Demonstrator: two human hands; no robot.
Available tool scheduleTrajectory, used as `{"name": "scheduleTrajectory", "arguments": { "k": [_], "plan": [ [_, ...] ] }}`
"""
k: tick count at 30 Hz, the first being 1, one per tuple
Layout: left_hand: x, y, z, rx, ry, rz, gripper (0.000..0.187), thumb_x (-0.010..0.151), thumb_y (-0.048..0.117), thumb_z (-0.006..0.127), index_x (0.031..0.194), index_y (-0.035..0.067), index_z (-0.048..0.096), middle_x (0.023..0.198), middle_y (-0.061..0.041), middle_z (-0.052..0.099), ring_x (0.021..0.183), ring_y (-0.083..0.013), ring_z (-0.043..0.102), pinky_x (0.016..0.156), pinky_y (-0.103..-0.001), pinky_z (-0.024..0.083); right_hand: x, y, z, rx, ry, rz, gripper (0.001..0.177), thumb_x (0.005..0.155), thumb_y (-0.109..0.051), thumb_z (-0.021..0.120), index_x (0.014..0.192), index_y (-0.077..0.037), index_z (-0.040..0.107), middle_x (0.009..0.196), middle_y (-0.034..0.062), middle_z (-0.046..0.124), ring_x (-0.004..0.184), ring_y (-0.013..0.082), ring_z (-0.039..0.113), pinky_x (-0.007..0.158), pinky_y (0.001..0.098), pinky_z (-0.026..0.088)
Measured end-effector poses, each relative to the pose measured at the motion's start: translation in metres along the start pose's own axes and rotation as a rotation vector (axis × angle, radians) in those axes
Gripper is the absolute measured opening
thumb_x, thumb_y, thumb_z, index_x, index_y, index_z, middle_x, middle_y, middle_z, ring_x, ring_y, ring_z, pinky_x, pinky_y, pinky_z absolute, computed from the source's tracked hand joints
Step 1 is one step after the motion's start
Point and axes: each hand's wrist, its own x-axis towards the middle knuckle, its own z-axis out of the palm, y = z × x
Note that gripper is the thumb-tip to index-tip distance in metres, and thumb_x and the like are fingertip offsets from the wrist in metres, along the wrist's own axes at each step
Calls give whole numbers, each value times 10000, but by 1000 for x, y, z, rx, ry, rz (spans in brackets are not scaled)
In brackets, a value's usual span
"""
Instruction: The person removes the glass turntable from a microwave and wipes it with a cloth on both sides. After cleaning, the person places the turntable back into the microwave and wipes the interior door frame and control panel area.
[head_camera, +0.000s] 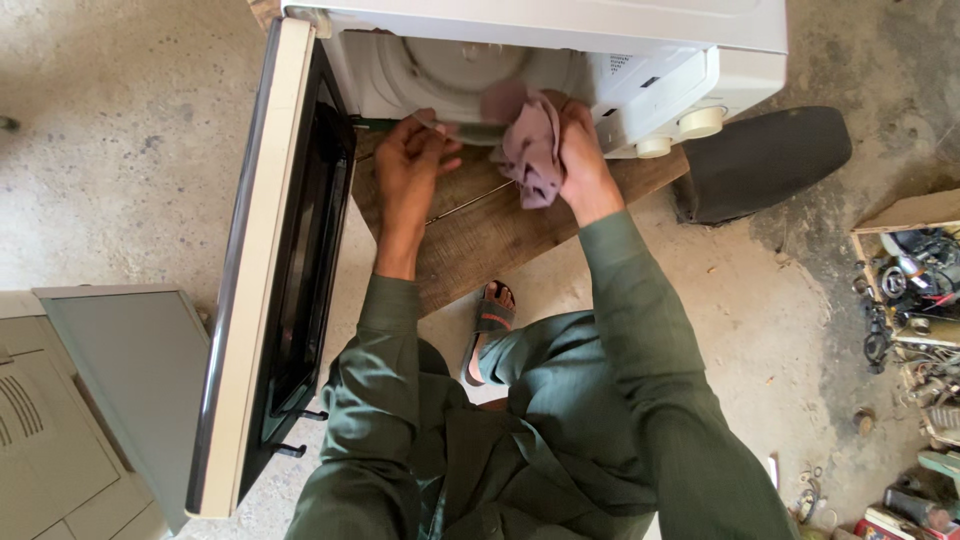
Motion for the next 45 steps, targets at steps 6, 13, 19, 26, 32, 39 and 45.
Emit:
{"name": "scheduleTrajectory", "arguments": {
  "k": [6,13,19,26,32,39,45],
  "plan": [
    [23,-10,7,1,62,58,390,988,-14,546,1372,-79,518,1103,-156,742,936,-189,759,793,-301,673,30,15,-16,133,-58,92,387,1112,-156,369,1384,64,535,1245,239,696,1064,301,723,896,400,643],
    [39,-3,11,-6,125,64,333,994,24,644,1279,-139,586,1020,-183,758,845,-200,766,740,-303,677,57,19,-33,213,-67,177,382,1142,-132,371,1403,98,531,1317,227,662,1146,309,701,970,426,629],
    [44,1,16,38,140,79,263,972,5,660,1182,-150,628,959,-185,761,825,-199,773,752,-303,698,52,11,-28,151,-18,137,365,1104,-91,416,1376,128,522,1298,250,662,1097,312,723,910,410,651],
    [49,-6,17,76,169,91,256,970,-6,658,1165,-168,628,946,-189,772,800,-200,778,733,-303,701,25,-7,4,-314,127,24,448,1071,-87,645,1329,275,591,1256,371,683,1006,307,739,821,354,645],
    [49,-8,22,193,202,100,348,970,20,684,1237,-183,590,916,-203,776,776,-195,788,688,-281,695,-2,-25,40,-679,144,-207,683,1003,-90,676,1537,122,307,1301,146,591,984,179,768,784,275,647],
    [42,2,30,366,312,165,386,942,4,707,1259,-183,592,879,-196,784,749,-181,800,622,-267,670,-8,-40,56,-957,135,-104,544,1025,-174,698,1503,30,538,663,28,615,559,72,508,518,272,412],
    [44,10,31,566,395,228,436,936,17,732,1298,-168,573,834,-179,784,718,-171,794,593,-281,644,-16,-45,64,-1167,99,-104,526,995,-215,673,1464,-5,559,534,41,619,438,97,558,464,275,433]
  ]
}}
